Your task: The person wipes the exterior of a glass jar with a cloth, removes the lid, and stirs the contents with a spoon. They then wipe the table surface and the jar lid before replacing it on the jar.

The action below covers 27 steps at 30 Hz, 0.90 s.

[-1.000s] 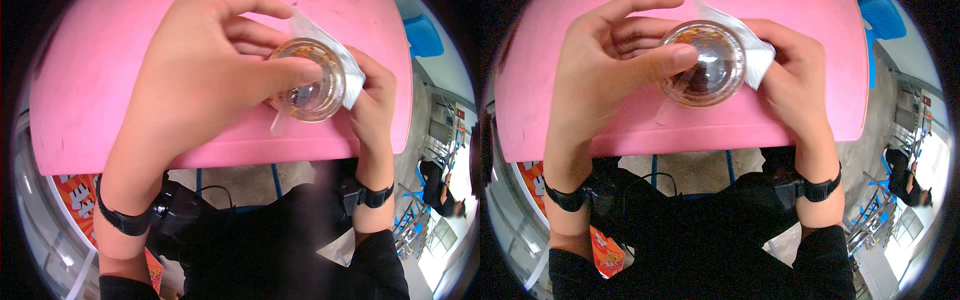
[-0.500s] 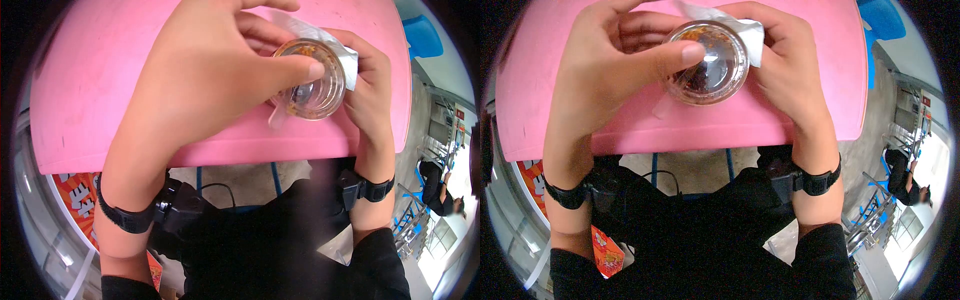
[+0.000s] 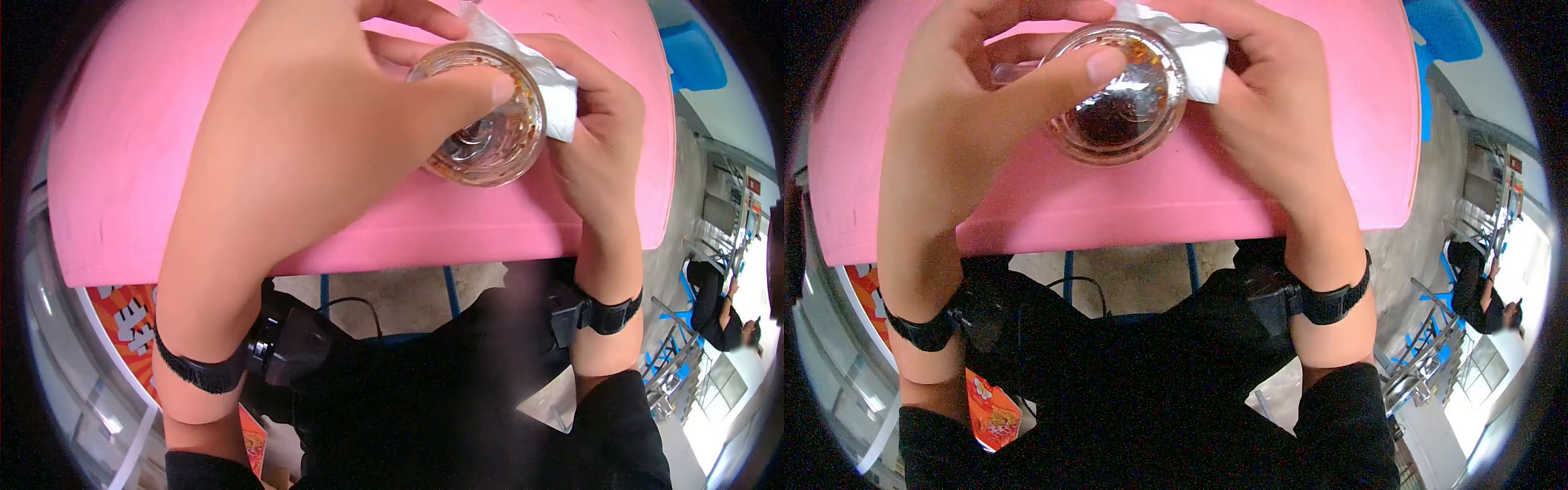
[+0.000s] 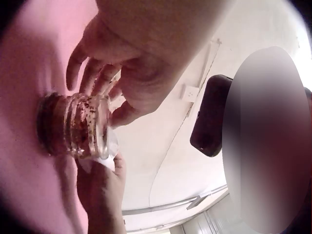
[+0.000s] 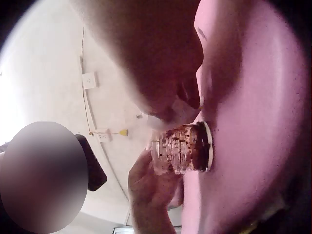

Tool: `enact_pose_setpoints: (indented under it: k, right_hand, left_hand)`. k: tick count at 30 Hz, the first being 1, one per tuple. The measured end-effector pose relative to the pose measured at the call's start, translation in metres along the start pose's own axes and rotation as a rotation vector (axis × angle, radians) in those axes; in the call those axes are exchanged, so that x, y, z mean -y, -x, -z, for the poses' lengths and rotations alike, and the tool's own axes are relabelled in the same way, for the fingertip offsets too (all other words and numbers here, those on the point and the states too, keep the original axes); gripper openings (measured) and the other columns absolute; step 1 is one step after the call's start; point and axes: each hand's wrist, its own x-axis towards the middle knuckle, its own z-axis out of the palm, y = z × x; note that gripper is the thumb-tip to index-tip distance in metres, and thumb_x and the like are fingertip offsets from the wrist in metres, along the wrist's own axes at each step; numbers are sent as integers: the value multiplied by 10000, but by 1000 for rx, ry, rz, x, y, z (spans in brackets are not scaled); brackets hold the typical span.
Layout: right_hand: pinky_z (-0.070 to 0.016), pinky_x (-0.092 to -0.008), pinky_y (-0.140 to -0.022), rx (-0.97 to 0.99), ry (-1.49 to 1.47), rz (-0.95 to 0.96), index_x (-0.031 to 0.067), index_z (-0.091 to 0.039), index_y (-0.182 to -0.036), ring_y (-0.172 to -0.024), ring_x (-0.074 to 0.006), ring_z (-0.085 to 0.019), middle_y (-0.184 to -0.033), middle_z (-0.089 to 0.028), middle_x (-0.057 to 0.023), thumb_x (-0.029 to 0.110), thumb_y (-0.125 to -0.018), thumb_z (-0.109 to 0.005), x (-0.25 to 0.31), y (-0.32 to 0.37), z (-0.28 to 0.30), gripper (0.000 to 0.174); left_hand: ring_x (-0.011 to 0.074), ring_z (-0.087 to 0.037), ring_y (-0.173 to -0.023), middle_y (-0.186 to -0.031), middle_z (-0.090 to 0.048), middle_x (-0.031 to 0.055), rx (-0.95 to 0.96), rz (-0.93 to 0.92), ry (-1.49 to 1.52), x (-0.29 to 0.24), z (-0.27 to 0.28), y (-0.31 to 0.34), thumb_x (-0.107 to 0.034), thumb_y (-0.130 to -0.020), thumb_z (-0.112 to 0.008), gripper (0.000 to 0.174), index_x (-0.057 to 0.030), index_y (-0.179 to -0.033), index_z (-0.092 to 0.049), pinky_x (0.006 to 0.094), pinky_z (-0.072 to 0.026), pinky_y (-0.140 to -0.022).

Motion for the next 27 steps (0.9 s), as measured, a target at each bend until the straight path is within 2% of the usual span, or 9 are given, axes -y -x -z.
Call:
enact_pose_setpoints:
  k: [6,8,11,18,22,24,25,27]
  right_hand:
    - [-491,-280,-906,15,86,30,-55,-681,-1150,-1016,-154,-635,-1104,-696,-79,15,-886,-677,4,10,-1,274]
    - [-521,-280,-872,-65,-21,6,-54,-688,-1135,-1019,-155,-657,-1126,-700,-90,-35,-872,-654,8,22,-4,266]
    - [-515,-290,-895,-103,-17,62,-53,-689,-1129,-1029,-169,-657,-1147,-695,-99,-54,-859,-653,3,35,-1,272]
    - [-515,-272,-879,-114,29,33,-33,-705,-1084,-965,-146,-661,-1061,-715,-72,-39,-847,-670,5,10,1,239]
    - [-488,-280,-920,-100,34,-26,-57,-688,-1129,-1026,-151,-635,-1114,-699,-78,12,-855,-699,10,8,1,282]
    - [-517,-265,-853,-142,35,17,-34,-706,-1065,-931,-144,-662,-1041,-713,-70,-54,-850,-654,11,14,-5,223]
    - [-517,-265,-853,-139,29,18,-34,-706,-1065,-931,-144,-662,-1041,-713,-70,-54,-850,-654,9,19,-6,223]
    - [-521,-269,-848,-138,51,116,-41,-703,-1068,-934,-147,-661,-1052,-703,-73,-67,-857,-640,4,29,-7,222]
  left_hand:
    - [140,-667,-863,-1041,-645,143,-9,-8,18,-4,-13,-8,-181,-805,-860,583,29,-1264,-570,238,-549,-744]
    - [140,-666,-864,-1043,-644,143,-42,-5,28,-2,-12,-6,-182,-804,-861,587,29,-1267,-568,238,-549,-744]
    - [141,-666,-866,-1046,-643,144,-102,-10,63,-4,-21,-5,-183,-803,-862,592,29,-1271,-566,239,-549,-744]
    - [143,-666,-869,-1052,-640,146,-102,-15,69,-11,-29,-13,-185,-801,-864,606,29,-1280,-562,239,-549,-745]
    - [143,-666,-871,-1054,-638,147,-78,-13,71,-7,-31,-18,-186,-799,-865,611,28,-1284,-560,239,-549,-745]
    - [161,-646,-923,-1118,-577,157,-192,-198,-352,9,-39,-18,-216,-764,-893,812,9,-1409,-454,259,-553,-764]
    - [161,-646,-923,-1118,-577,157,-196,-195,-356,19,-38,-19,-216,-764,-893,812,9,-1409,-454,259,-553,-764]
    - [162,-632,-926,-1099,-587,151,-201,-485,-264,30,-34,-21,-222,-775,-886,802,20,-1407,-455,282,-553,-786]
